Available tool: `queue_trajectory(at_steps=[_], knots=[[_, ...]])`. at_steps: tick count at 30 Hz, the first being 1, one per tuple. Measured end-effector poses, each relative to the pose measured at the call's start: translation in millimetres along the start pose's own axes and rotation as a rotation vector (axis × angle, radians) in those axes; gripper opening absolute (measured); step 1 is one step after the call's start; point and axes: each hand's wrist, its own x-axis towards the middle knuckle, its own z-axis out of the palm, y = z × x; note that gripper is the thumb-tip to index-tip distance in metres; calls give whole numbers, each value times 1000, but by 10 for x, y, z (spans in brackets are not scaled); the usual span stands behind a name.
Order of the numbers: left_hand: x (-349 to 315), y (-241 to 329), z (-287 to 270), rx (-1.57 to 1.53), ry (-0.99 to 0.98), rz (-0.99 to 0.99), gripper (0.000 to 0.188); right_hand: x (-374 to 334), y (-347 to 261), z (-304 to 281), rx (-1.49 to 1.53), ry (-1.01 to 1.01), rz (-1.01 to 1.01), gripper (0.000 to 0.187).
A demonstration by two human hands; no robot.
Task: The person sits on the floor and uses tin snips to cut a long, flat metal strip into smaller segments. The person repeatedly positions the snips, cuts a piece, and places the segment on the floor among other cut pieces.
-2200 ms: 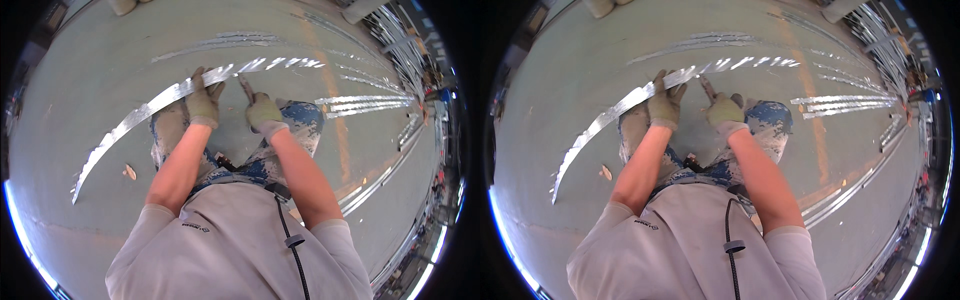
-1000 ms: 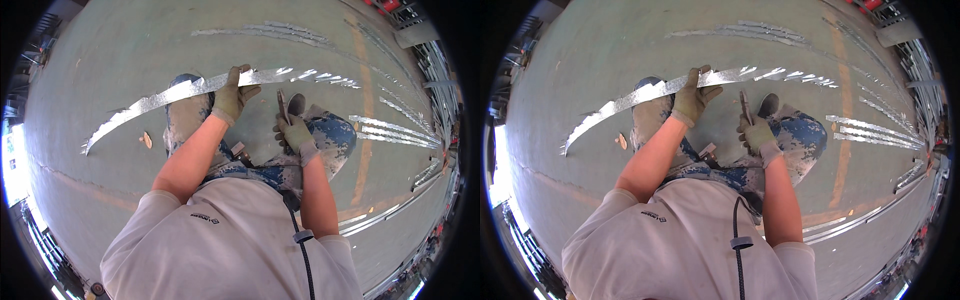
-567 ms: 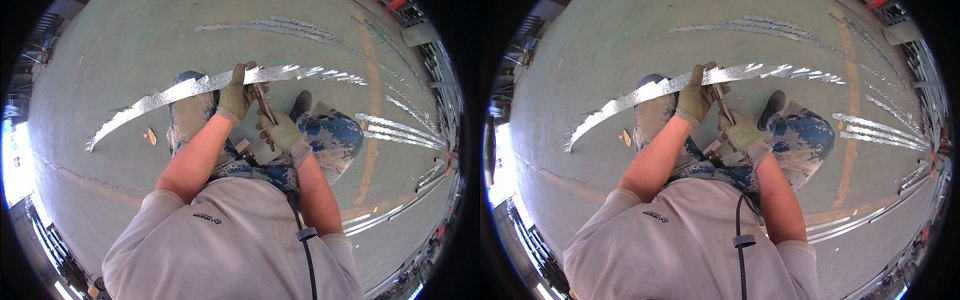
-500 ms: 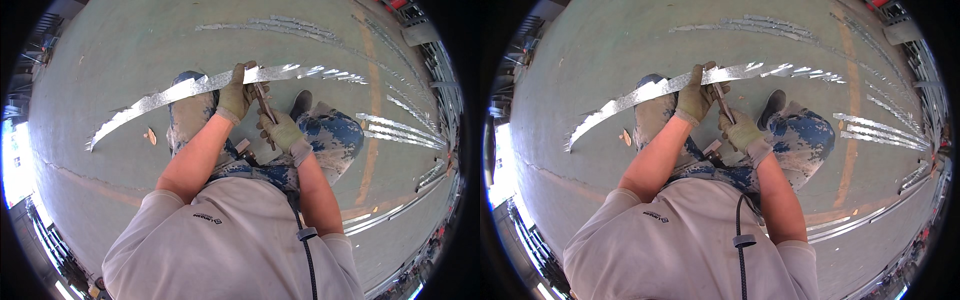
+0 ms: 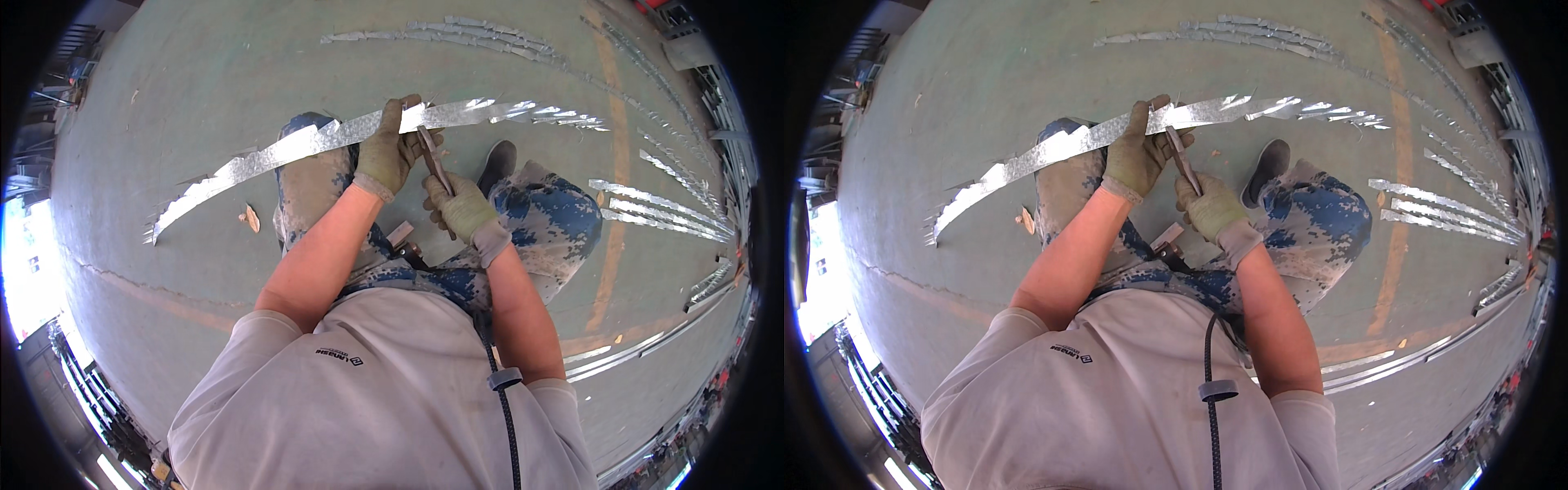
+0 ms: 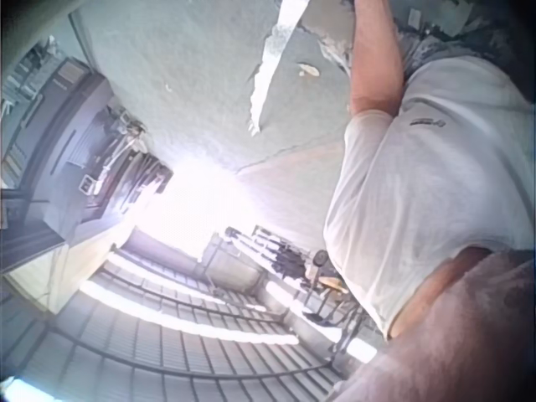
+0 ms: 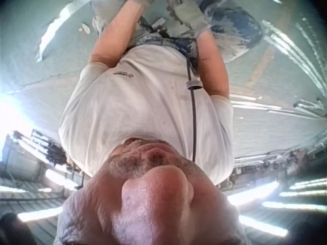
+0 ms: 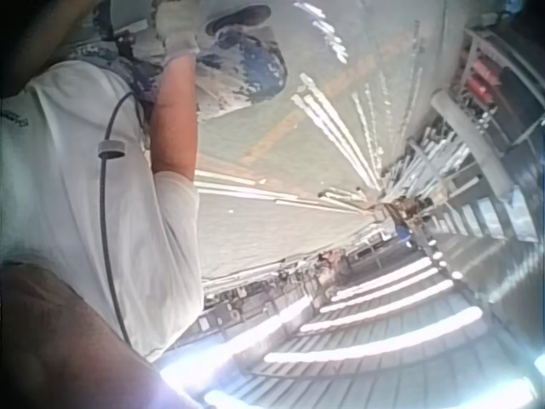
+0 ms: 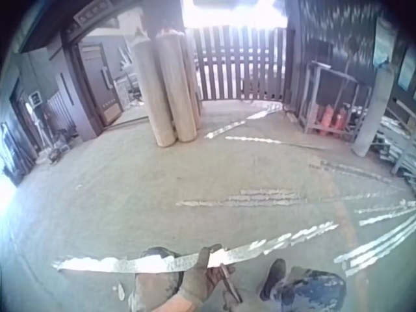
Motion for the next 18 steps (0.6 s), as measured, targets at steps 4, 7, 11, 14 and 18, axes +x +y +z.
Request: queue_trajectory(at_steps=[4,7,11,14,18], knots=[[-10,7,4,-5,-19,7,55,-48,-136,-20,-9,-13,116,46],[7,4,17,-23,3,5,55,-49,-159,-28,50,-10,143,44],[17,-18,-5,-42,-8,16,56,-67,-195,-100,169,-89,134,42],[49,-28,-38,-42,-2,13,57,-11,-135,-151,277,-164,118,42],[78,-44,-130,-52,-27,-8,58,64,-90,-233,380,-290,121,43]])
